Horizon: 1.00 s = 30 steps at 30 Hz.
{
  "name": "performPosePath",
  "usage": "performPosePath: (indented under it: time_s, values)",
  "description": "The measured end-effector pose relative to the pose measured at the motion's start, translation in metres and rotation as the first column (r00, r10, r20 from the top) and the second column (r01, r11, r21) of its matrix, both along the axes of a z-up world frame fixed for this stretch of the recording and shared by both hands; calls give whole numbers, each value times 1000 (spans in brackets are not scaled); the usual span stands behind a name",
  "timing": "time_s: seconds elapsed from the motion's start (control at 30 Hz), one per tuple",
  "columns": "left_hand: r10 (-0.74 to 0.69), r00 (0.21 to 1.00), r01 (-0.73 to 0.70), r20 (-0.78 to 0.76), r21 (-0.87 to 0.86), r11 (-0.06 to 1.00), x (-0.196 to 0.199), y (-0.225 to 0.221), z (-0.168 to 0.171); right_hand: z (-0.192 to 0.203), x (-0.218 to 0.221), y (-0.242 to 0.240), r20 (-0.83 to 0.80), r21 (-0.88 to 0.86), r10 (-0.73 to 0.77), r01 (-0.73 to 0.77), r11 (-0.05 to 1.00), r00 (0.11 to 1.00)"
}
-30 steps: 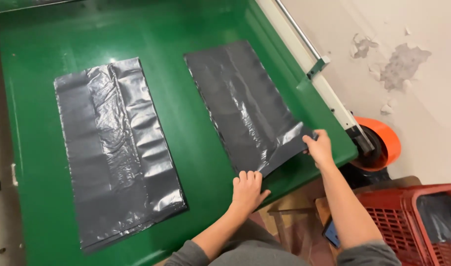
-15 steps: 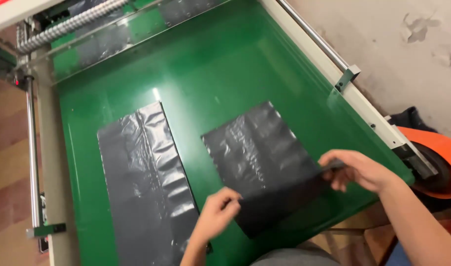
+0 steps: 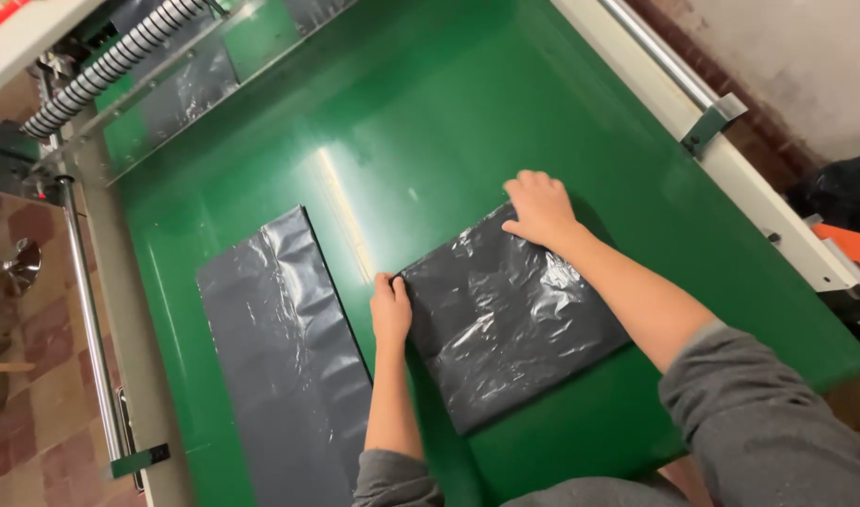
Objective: Fold black plastic bags being dispensed by a machine and place the folded stacks into a red basket.
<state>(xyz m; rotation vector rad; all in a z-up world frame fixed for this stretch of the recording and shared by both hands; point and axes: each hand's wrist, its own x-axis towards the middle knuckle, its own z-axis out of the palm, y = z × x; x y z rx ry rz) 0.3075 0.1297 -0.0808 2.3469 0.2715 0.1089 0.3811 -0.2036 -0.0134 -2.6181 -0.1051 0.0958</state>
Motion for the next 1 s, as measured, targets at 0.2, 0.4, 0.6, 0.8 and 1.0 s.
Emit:
performPosePath:
  time_s: [0.2,0.4,0.6,0.8,1.0]
  values:
    - [45,983,-83,181,210,974,-30,-40,73,-19,31,17,-19,-299,308,-300,906,951]
    - [-142,972,-10,-186,-639,769,-118,-89,54,-8,-4,20,192,-303,399,-332,893,897]
    - [-70,916,-399,-394,-888,-229,-153,-77,76,89,-151,-8,592,-82,399,-440,894,700]
    - [-21,945,-327,-326,-944,-39,-188,-38,46,39,-230,-49,527,-91,379,-393,915,761]
    - [166,984,-133,61,-367,921,-201,-53,64,54,-242,-41,430,-35,353,-375,926,831]
